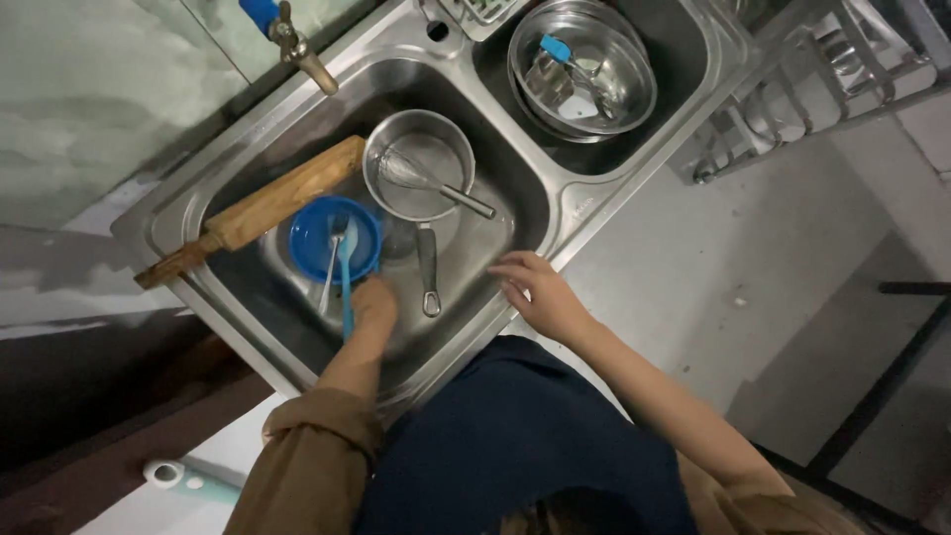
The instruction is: Wiping down a work table and organizing ingredients and tools in a bakery kitchen.
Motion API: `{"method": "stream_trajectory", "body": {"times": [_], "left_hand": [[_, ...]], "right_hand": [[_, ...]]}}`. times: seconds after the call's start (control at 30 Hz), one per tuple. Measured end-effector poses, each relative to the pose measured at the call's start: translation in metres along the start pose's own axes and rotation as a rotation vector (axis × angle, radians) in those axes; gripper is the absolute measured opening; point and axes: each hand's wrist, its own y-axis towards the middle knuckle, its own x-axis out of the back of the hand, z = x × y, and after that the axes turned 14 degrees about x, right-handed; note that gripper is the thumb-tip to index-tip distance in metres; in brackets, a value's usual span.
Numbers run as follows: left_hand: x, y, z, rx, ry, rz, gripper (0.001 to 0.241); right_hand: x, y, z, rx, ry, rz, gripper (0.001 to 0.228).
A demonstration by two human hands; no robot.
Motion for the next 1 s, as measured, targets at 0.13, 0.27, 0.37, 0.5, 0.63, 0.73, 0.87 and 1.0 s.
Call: {"method": "stream_trajectory", "body": {"times": [0.13,0.27,0.37,0.5,0.63,0.73,0.87,1.0], "left_hand": [[0.008,-0.008,-0.005,-0.001,0.003,0.058,0.028],[0.083,-0.065,0.017,-0.23,-0.078,0.218,0.032],[0.151,-0.114,0.059,-0.25,-0.277,0.398,0.041],[0.205,-0.147,0.11,-0.128,-0.332,0.401,0.048],[0.203,-0.127,0.123,-0.185,-0.305,0.202,0.046],[0.187,-0.093,0.122,-0.075,-0.075,0.249,0.047],[0.195,-0.08,0.109,-0.001,-0.094,0.129,0.041],[0.286,-0.118,0.099,-0.349,-0.641,0.175,0.03]], "right_hand": [[0.003,-0.003,0.008,-0.055,0.033,-0.006,0.03],[0.016,-0.006,0.016,-0.072,0.027,0.036,0.032],[0.019,-0.012,0.009,-0.062,0.02,0.024,0.032],[0.018,-0.014,0.006,-0.015,-0.004,-0.02,0.034],[0.017,-0.008,0.01,-0.122,0.069,0.059,0.034],[0.014,-0.003,0.011,-0.017,0.033,0.047,0.033],[0.044,0.012,0.025,-0.016,0.116,0.108,0.035],[0.117,0.028,0.068,0.15,0.708,0.273,0.028]]}}
